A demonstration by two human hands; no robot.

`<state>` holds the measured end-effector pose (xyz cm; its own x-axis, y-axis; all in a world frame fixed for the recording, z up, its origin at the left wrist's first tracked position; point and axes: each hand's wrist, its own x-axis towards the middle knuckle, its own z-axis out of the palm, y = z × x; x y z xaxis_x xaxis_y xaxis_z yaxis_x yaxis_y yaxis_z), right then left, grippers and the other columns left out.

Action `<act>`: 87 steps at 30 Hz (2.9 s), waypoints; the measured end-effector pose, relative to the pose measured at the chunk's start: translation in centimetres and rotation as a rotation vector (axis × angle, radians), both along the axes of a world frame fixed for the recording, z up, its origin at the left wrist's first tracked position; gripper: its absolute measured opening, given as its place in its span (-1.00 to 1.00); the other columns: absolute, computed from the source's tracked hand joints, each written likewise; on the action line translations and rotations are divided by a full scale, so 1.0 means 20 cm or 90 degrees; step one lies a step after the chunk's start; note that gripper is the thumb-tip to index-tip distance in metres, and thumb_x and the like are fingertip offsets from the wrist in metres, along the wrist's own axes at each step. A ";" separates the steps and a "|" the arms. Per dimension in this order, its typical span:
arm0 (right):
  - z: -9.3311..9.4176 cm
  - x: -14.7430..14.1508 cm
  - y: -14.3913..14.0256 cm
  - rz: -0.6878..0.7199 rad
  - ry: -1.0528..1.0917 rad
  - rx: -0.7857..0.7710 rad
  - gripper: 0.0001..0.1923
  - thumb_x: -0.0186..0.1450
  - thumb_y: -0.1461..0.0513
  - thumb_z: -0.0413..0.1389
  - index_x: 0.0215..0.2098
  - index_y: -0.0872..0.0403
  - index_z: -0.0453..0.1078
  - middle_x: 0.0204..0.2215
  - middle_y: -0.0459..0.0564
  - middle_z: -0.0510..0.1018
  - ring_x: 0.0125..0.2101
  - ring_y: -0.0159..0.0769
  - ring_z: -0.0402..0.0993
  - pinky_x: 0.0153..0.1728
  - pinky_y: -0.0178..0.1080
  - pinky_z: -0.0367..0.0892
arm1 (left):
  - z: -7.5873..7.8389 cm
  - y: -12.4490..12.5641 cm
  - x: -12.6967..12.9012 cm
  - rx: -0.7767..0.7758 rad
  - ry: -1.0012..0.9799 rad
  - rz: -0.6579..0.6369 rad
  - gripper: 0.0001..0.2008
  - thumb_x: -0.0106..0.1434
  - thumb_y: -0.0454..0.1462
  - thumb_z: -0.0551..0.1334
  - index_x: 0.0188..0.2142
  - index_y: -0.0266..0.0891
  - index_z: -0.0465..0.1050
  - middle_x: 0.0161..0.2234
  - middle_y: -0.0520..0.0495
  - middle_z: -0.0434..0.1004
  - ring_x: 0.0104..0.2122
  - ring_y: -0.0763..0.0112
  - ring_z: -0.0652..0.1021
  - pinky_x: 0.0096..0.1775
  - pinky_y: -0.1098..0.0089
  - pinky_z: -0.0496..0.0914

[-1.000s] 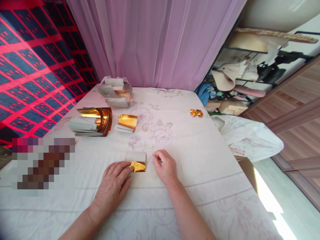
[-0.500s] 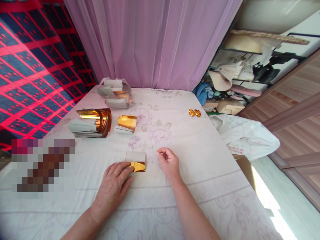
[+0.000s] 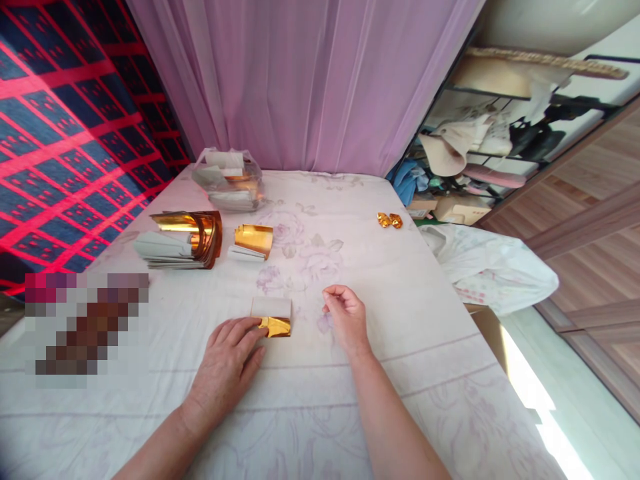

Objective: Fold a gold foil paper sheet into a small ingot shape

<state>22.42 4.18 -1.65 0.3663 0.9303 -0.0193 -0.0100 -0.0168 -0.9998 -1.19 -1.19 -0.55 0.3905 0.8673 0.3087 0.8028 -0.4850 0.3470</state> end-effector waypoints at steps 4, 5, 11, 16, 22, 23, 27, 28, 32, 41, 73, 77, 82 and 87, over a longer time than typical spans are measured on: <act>0.00 -0.01 0.00 0.007 -0.005 0.008 -0.73 0.04 0.06 0.26 -0.42 0.07 0.42 -0.65 -0.19 0.40 -0.62 -0.43 0.33 -0.57 -0.36 0.26 | 0.00 0.00 0.00 -0.005 0.002 0.000 -0.77 0.26 -0.34 0.14 -0.09 -0.15 0.41 -0.02 -0.12 0.47 -0.02 0.16 0.43 0.06 0.01 0.28; 0.00 -0.01 0.00 0.010 -0.006 0.006 -0.73 0.03 0.06 0.26 -0.41 0.07 0.42 -0.64 -0.19 0.40 -0.62 -0.42 0.33 -0.57 -0.36 0.27 | 0.01 0.00 0.00 -0.006 0.003 -0.001 -0.76 0.26 -0.34 0.14 -0.08 -0.15 0.41 -0.02 -0.12 0.47 -0.02 0.16 0.43 0.06 0.00 0.28; -0.01 -0.01 0.00 0.019 -0.010 0.002 -0.72 0.03 0.05 0.27 -0.41 0.07 0.43 -0.59 -0.16 0.44 -0.59 -0.43 0.34 -0.54 -0.35 0.29 | 0.01 0.00 0.01 -0.018 -0.006 0.007 -0.73 0.20 -0.35 0.19 -0.09 -0.15 0.42 -0.02 -0.12 0.47 -0.02 0.15 0.43 0.07 0.00 0.27; -0.02 -0.01 -0.01 0.040 -0.067 0.013 -0.73 0.05 0.05 0.24 -0.42 0.07 0.43 -0.58 -0.13 0.46 -0.58 -0.39 0.36 -0.54 -0.35 0.30 | 0.01 0.00 0.01 -0.019 -0.007 0.010 -0.73 0.19 -0.36 0.19 -0.10 -0.15 0.42 -0.02 -0.12 0.47 -0.02 0.15 0.44 0.07 0.00 0.27; -0.03 -0.02 -0.04 0.106 -0.202 0.056 -0.84 0.15 0.15 0.12 -0.38 0.06 0.44 -0.59 -0.14 0.43 -0.61 -0.42 0.30 -0.60 -0.38 0.23 | 0.02 0.00 0.01 -0.019 -0.001 0.006 -0.74 0.20 -0.35 0.18 -0.10 -0.15 0.42 -0.02 -0.12 0.47 -0.02 0.15 0.44 0.07 0.00 0.27; -0.03 -0.03 -0.05 0.133 -0.237 0.080 -0.86 0.15 0.18 0.10 -0.36 0.06 0.45 -0.54 -0.12 0.47 -0.58 -0.41 0.33 -0.58 -0.38 0.24 | 0.02 0.00 0.01 -0.016 -0.001 0.008 -0.74 0.20 -0.35 0.18 -0.10 -0.15 0.42 -0.02 -0.12 0.47 -0.02 0.15 0.44 0.07 0.00 0.27; 0.02 -0.06 -0.09 0.287 -0.400 0.214 -0.77 0.13 0.34 0.04 -0.30 0.01 0.48 -0.22 0.00 0.52 -0.23 -0.28 0.48 -0.27 -0.27 0.40 | 0.01 0.00 0.01 -0.009 0.007 0.008 -0.74 0.20 -0.34 0.18 -0.10 -0.15 0.42 -0.02 -0.12 0.48 -0.02 0.14 0.44 0.08 -0.01 0.25; 0.04 -0.07 -0.11 0.321 -0.441 0.235 -0.74 0.12 0.37 0.04 -0.30 -0.01 0.49 -0.18 0.00 0.51 -0.16 -0.26 0.47 -0.17 -0.22 0.40 | 0.01 -0.01 0.01 -0.009 0.010 0.007 -0.74 0.20 -0.34 0.18 -0.10 -0.15 0.42 -0.01 -0.12 0.48 -0.01 0.13 0.44 0.08 -0.02 0.25; 0.05 -0.10 -0.13 0.378 -0.588 0.262 -0.70 0.09 0.37 0.12 -0.24 -0.03 0.51 0.04 0.05 0.42 0.04 -0.12 0.37 0.04 -0.03 0.29 | 0.01 -0.01 0.00 -0.011 0.022 0.009 -0.73 0.23 -0.33 0.17 -0.07 -0.14 0.42 0.01 -0.12 0.49 0.03 0.10 0.42 0.10 -0.05 0.22; 0.04 -0.11 -0.12 0.384 -0.711 0.268 -0.74 0.14 0.24 0.25 -0.17 -0.04 0.53 0.12 0.09 0.39 0.13 -0.03 0.27 0.07 0.05 0.24 | -0.01 -0.01 -0.01 0.012 0.015 0.014 -0.75 0.25 -0.30 0.15 -0.07 -0.14 0.44 0.01 -0.13 0.50 0.06 0.10 0.42 0.11 -0.03 0.22; 0.02 -0.18 -0.12 0.330 -0.785 0.378 -0.82 0.26 0.28 0.15 -0.16 0.01 0.49 -0.01 0.06 0.50 0.03 -0.12 0.36 -0.01 -0.05 0.28 | 0.01 0.08 0.00 0.007 -0.039 0.062 -0.85 0.34 -0.20 0.18 -0.22 0.00 0.55 -0.22 0.04 0.61 -0.14 0.28 0.53 0.24 -0.05 -0.08; 0.04 -0.18 -0.12 0.329 -0.795 0.412 -0.82 0.32 0.30 0.08 -0.17 0.00 0.49 -0.06 0.04 0.53 0.01 -0.16 0.37 -0.03 -0.07 0.26 | 0.00 0.08 0.00 0.003 -0.039 0.066 -0.86 0.33 -0.21 0.20 -0.23 0.01 0.56 -0.21 0.05 0.61 -0.10 0.26 0.53 0.24 -0.06 -0.09; 0.06 -0.22 -0.15 0.365 -0.772 0.451 -0.84 0.36 0.30 0.04 -0.24 0.04 0.47 -0.24 -0.01 0.57 -0.12 -0.26 0.42 -0.10 -0.16 0.25 | 0.00 0.06 -0.04 -0.021 -0.062 0.062 -0.86 0.31 -0.17 0.22 -0.20 0.05 0.56 -0.15 0.07 0.62 0.00 0.20 0.50 0.23 -0.10 -0.10; 0.07 -0.25 -0.19 0.401 -0.766 0.443 -0.87 0.36 0.28 0.06 -0.29 0.05 0.46 -0.35 -0.05 0.56 -0.27 -0.31 0.42 -0.22 -0.20 0.24 | 0.00 0.05 -0.06 -0.070 -0.076 0.077 -0.87 0.29 -0.25 0.23 -0.29 0.02 0.57 -0.15 0.09 0.63 0.02 0.16 0.48 0.21 -0.14 -0.08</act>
<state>17.37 0.32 -0.30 -0.6017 0.6346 0.4851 0.6182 0.7545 -0.2203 -2.46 -0.21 -0.58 0.2469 0.9369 0.2476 0.8028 -0.3408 0.4892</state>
